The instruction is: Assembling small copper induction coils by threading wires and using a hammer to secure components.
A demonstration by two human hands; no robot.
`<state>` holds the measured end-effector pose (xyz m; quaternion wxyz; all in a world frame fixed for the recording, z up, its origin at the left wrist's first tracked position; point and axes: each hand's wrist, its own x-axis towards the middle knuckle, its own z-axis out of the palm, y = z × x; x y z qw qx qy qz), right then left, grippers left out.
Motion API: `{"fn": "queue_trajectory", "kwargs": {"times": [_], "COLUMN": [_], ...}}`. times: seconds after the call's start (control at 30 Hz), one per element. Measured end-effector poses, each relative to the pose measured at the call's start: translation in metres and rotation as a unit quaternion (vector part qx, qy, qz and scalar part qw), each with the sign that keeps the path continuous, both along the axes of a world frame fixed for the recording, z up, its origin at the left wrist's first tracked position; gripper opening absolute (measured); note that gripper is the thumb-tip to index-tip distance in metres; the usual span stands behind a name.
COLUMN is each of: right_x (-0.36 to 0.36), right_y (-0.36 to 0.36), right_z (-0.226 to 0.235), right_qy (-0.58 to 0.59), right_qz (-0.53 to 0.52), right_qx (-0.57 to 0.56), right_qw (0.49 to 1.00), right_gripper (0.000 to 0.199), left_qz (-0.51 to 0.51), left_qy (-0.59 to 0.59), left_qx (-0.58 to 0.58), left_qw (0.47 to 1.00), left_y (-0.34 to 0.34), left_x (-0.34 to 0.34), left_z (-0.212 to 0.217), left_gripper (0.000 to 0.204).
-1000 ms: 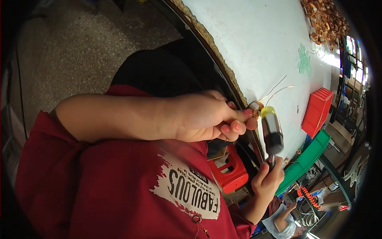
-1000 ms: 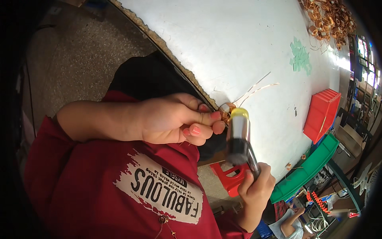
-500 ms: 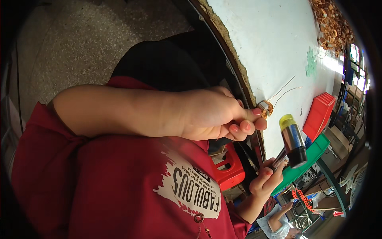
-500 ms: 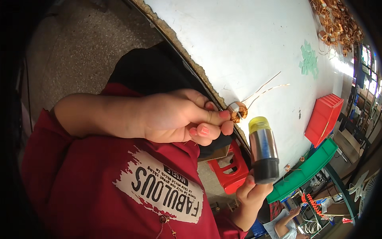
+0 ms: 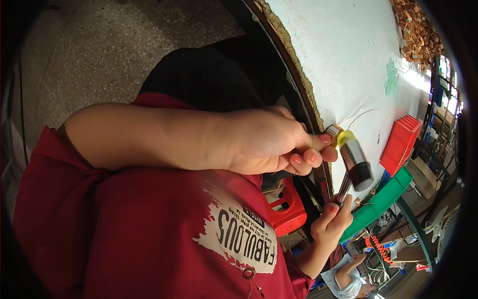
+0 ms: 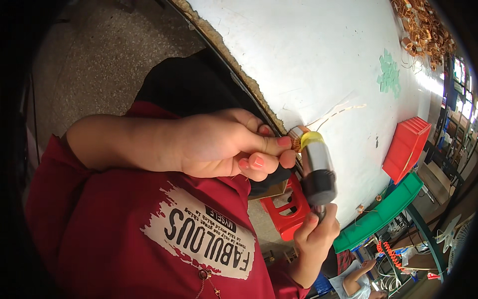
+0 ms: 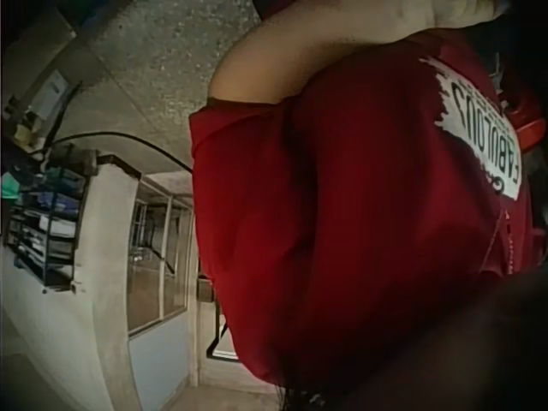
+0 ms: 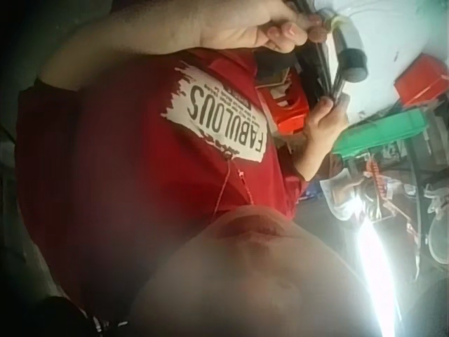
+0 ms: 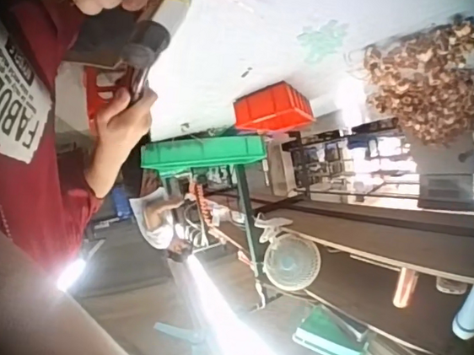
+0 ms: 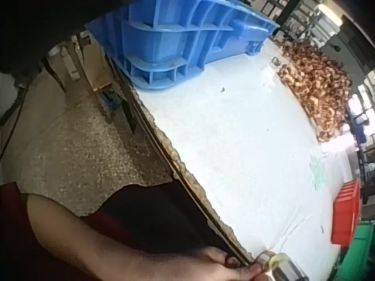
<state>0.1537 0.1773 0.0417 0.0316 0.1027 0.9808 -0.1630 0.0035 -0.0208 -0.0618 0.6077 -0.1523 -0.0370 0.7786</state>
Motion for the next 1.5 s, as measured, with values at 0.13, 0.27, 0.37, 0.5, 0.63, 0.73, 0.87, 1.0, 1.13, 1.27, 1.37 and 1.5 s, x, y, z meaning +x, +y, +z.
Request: {"fn": "queue_trajectory", "kwargs": {"times": [0.13, 0.27, 0.37, 0.5, 0.63, 0.73, 0.87, 1.0, 1.13, 1.27, 1.37, 1.5], "right_x": [-0.002, 0.007, 0.007, 0.000, 0.003, 0.009, -0.003, 0.006, 0.021, 0.020, 0.034, 0.040], "right_y": [-0.003, 0.002, 0.007, 0.004, 0.005, 0.007, 0.002, 0.011, 0.025, 0.039, 0.051, 0.065], "right_z": [0.005, 0.005, 0.001, 0.003, 0.006, 0.008, 0.021, 0.016, -0.001, -0.019, -0.022, -0.028], "right_qy": [-0.055, 0.010, -0.004, -0.050, -0.055, 0.050, -0.059, -0.025, 0.064, 0.094, 0.058, 0.025], "right_qz": [0.002, -0.029, 0.018, 0.034, 0.037, 0.047, 0.063, -0.033, -0.157, -0.229, -0.239, -0.266], "right_qx": [0.034, -0.028, 0.058, 0.103, 0.113, 0.090, 0.177, 0.085, -0.011, 0.097, 0.149, 0.163], "right_qw": [0.998, 0.999, 0.998, 0.993, 0.991, 0.994, 0.981, 0.996, 0.985, 0.964, 0.958, 0.950], "right_gripper": [0.039, 0.037, 0.035, 0.034, 0.034, 0.034, 0.034, 0.034, 0.034, 0.031, 0.031, 0.033], "left_qz": [-0.006, 0.000, -0.002, -0.014, -0.025, -0.017, -0.021, -0.041, -0.070, -0.094, -0.030, 0.123], "left_qy": [-0.003, 0.013, 0.012, 0.003, -0.004, -0.009, -0.013, 0.028, 0.103, 0.273, 0.531, 0.817], "left_qx": [0.003, -0.007, -0.018, 0.002, 0.024, 0.012, -0.022, -0.045, -0.056, -0.089, -0.162, -0.222], "left_qw": [1.000, 1.000, 1.000, 1.000, 0.999, 1.000, 0.999, 0.998, 0.991, 0.953, 0.831, 0.517], "left_y": [0.001, 0.002, 0.002, 0.001, 0.002, 0.004, 0.004, -0.001, -0.010, -0.025, -0.021, -0.016], "left_x": [0.001, 0.003, 0.002, 0.001, 0.003, 0.007, 0.001, -0.008, -0.009, -0.013, -0.012, -0.029], "left_z": [-0.002, -0.003, -0.001, -0.008, -0.009, -0.005, -0.004, 0.000, 0.011, 0.049, 0.073, 0.098], "left_gripper": [0.016, 0.018, 0.018, 0.018, 0.017, 0.016, 0.014, 0.013, 0.013, 0.016, 0.015, 0.014]}}
